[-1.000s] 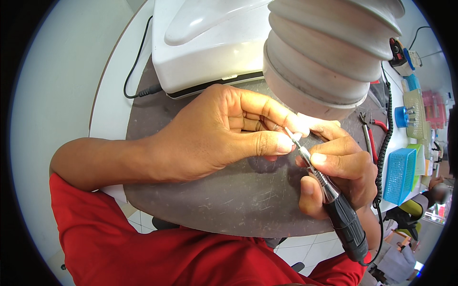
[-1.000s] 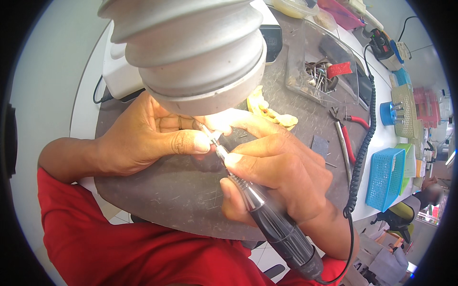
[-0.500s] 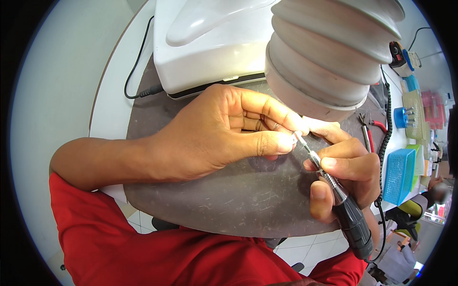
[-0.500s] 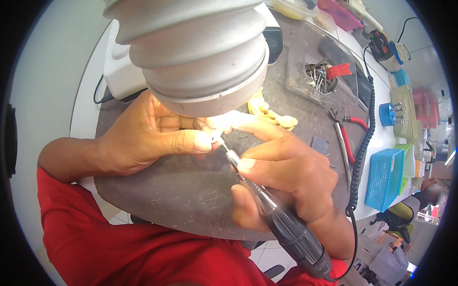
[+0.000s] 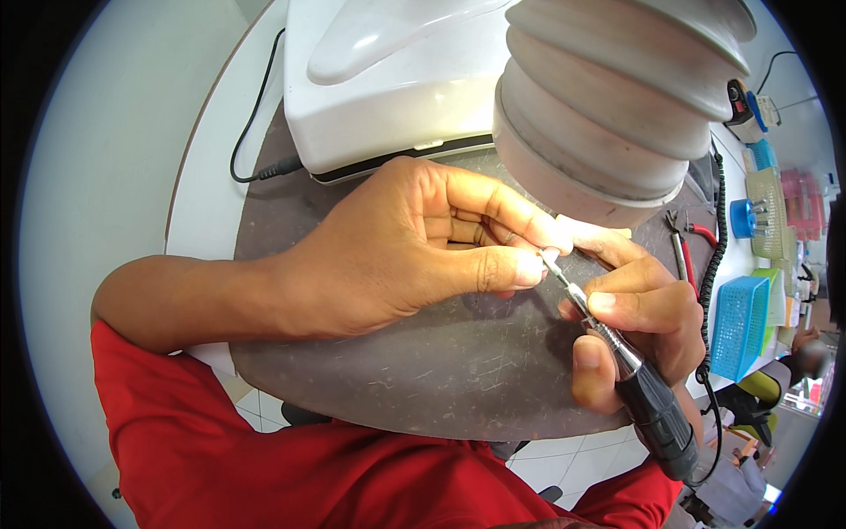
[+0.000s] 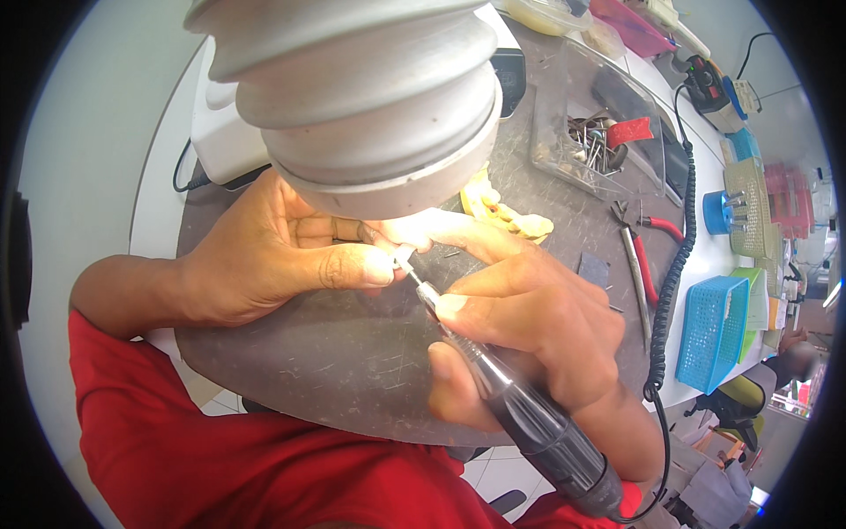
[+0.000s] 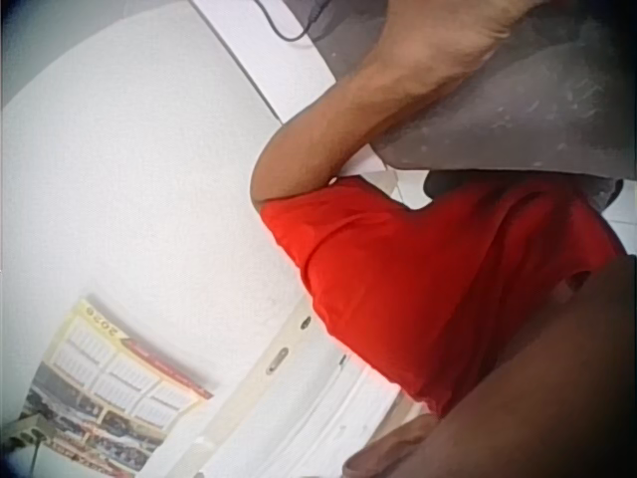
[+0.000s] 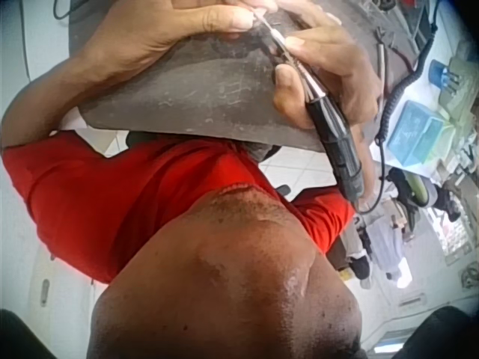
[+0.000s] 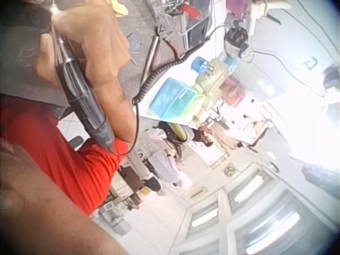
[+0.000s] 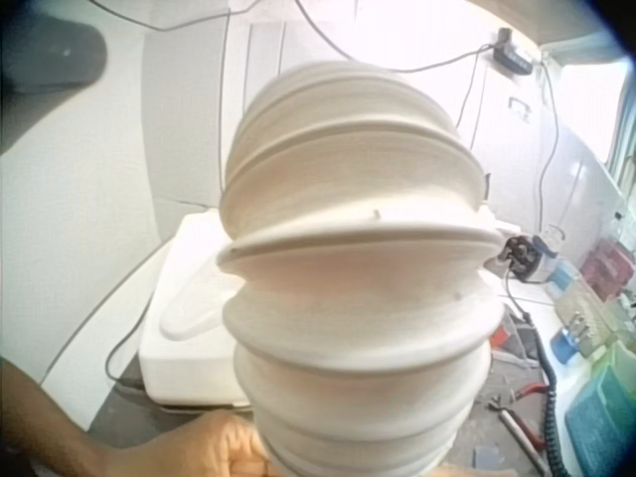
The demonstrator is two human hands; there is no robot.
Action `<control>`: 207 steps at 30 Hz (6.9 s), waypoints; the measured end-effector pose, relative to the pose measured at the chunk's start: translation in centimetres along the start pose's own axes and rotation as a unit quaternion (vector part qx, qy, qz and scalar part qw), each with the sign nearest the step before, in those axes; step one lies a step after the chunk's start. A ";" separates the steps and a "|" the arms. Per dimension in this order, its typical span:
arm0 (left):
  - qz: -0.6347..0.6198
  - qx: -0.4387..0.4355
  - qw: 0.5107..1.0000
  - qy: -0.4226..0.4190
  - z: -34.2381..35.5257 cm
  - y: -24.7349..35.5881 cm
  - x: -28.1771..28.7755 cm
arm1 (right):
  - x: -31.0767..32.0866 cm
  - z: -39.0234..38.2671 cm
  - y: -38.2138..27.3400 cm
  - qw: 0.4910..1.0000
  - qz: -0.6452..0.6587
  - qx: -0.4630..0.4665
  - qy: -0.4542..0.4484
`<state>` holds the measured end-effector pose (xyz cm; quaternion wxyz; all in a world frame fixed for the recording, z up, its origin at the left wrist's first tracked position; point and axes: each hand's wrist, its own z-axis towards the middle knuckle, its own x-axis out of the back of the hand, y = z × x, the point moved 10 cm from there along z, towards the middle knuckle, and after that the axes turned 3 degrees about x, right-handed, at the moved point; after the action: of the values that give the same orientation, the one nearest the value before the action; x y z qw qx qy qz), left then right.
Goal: The person uses a rotary tool to grind and shape a small white component held in their left hand. They periodically pause to inspect the component and fit it into a yellow plastic housing to check alignment. The task involves precise manual manipulation of the component and tool under a magnifying lamp.
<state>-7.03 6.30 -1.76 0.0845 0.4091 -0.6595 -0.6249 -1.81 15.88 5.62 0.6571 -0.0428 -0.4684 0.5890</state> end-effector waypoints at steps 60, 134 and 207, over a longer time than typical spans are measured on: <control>-0.025 -0.038 0.999 -0.016 -0.2 0.7 -0.4 | 0.0 -0.5 -0.2 0.999 -0.014 -0.020 0.022; -0.001 -0.054 0.998 -0.013 0.1 0.6 -0.3 | 0.2 -0.5 -0.5 1.000 -0.008 -0.010 0.024; 0.029 -0.102 0.994 0.016 -0.1 0.6 0.1 | 0.9 -0.6 0.0 0.995 0.060 -0.017 0.074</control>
<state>-7.34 6.06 -1.22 0.1543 0.3885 -0.6029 -0.6795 -1.56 16.88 5.74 0.6530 -0.1257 -0.4249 0.6143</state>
